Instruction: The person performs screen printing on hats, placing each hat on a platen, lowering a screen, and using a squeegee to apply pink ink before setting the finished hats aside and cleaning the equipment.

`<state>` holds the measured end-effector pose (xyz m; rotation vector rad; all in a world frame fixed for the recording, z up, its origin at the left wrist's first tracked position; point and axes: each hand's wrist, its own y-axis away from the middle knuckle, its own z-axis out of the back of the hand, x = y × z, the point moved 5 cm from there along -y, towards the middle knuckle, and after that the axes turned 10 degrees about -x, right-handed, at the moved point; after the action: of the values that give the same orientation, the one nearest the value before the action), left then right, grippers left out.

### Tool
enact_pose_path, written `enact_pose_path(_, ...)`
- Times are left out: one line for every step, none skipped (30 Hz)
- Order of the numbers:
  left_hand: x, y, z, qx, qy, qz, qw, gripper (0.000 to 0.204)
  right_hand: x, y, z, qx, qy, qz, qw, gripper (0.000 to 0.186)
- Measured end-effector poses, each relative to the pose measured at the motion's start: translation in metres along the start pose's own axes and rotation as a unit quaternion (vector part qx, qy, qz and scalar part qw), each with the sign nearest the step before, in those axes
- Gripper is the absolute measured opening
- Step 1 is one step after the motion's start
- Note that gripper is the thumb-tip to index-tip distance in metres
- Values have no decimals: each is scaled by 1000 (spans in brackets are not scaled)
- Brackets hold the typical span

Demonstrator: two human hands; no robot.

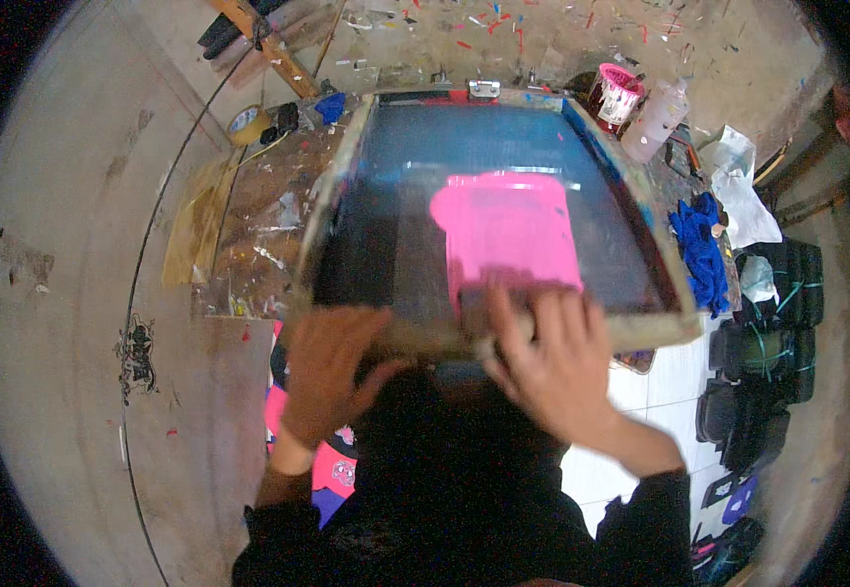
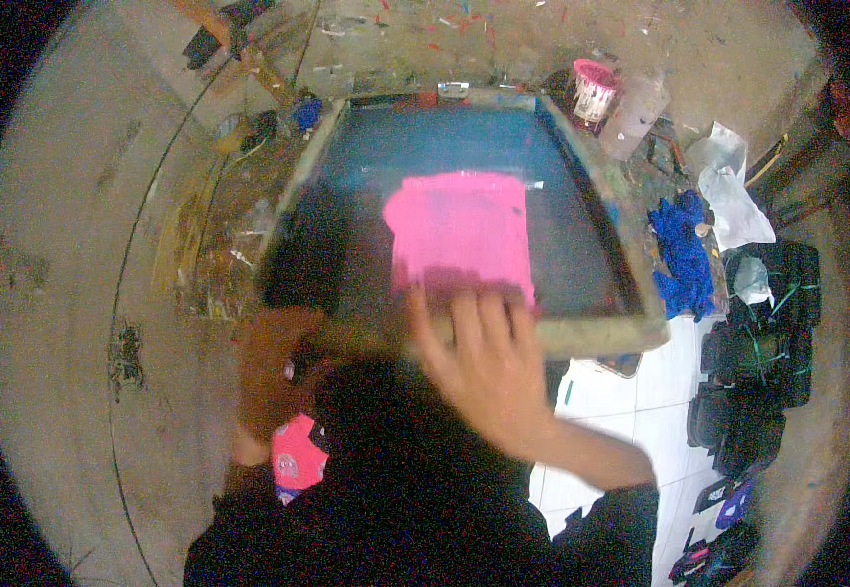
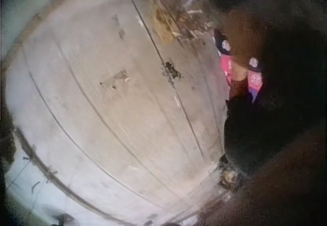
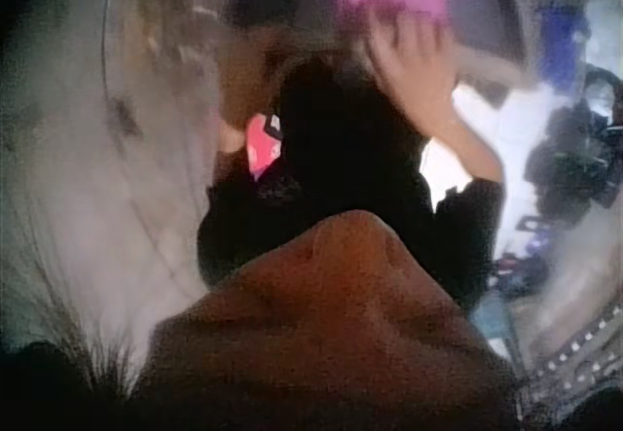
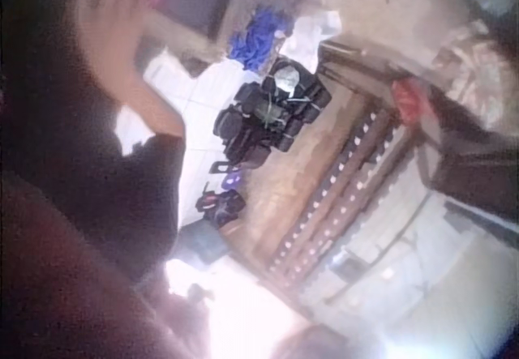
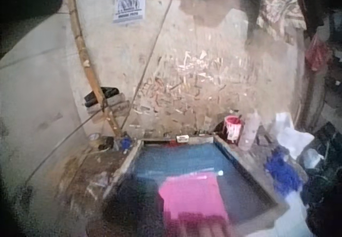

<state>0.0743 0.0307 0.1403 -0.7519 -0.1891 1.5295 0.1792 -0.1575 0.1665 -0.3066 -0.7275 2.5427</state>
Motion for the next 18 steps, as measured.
enact_pose_path(-8, -18, 16, -31, -36, -2, 999, 52, -13, -17, 2, -17, 11, 7, 1000, 76)
enact_pose_path(-21, -35, 40, -108, -97, -18, 989, 49, -24, -41, 16, -66, -5, 29, 997, 74)
enact_pose_path(-26, -47, 50, -184, -152, -37, 970, 46, -35, -66, 29, -112, -15, 47, 993, 72)
enact_pose_path(-19, -51, 46, -184, -154, -34, 970, 46, -42, -91, 39, -126, -14, 39, 991, 77)
enact_pose_path(-22, -54, 42, -239, -123, -128, 955, 43, -54, -114, 51, -140, -13, 28, 990, 82)
enact_pose_path(-16, -63, 23, -231, -78, -133, 961, 40, -67, -139, 56, -154, -36, 56, 986, 75)
enact_pose_path(-15, -75, 4, -222, -29, -143, 964, 38, -81, -156, 73, -170, -53, 80, 981, 70)
enact_pose_path(-5, -89, -43, -152, 35, -60, 986, 36, -82, -181, 98, -63, -12, -16, 998, 72)
enact_pose_path(10, -105, -86, -152, 55, -44, 986, 35, -85, -190, 110, -10, 8, -66, 998, 73)
enact_pose_path(38, -104, -123, -153, 62, -13, 986, 36, -82, -202, 113, 46, 19, -101, 994, 74)
enact_pose_path(65, -89, -157, -156, 58, -7, 986, 36, -80, -206, 117, -9, 23, -37, 999, 75)
enact_pose_path(88, -75, -191, -149, -19, -17, 988, 38, -79, -207, 121, -64, 29, 27, 997, 76)
enact_pose_path(90, -75, -205, -139, -91, -25, 986, 40, -84, -208, 117, -84, 33, 61, 994, 77)
enact_pose_path(94, -71, -213, -141, -88, -17, 986, 40, -88, -209, 114, -107, 36, 96, 989, 78)
enact_pose_path(96, -66, -222, -123, -91, -23, 988, 39, -91, -212, 111, -142, 1, 129, 981, 76)
enact_pose_path(101, -57, -218, -107, -105, -17, 989, 37, -94, -217, 107, -160, -24, 155, 975, 77)
enact_pose_path(105, -52, -214, -88, -60, -7, 994, 34, -101, -222, 107, -135, -48, 140, 980, 78)
enact_pose_path(107, -53, -211, -74, -21, 6, 997, 32, -111, -230, 107, -109, -69, 125, 984, 79)
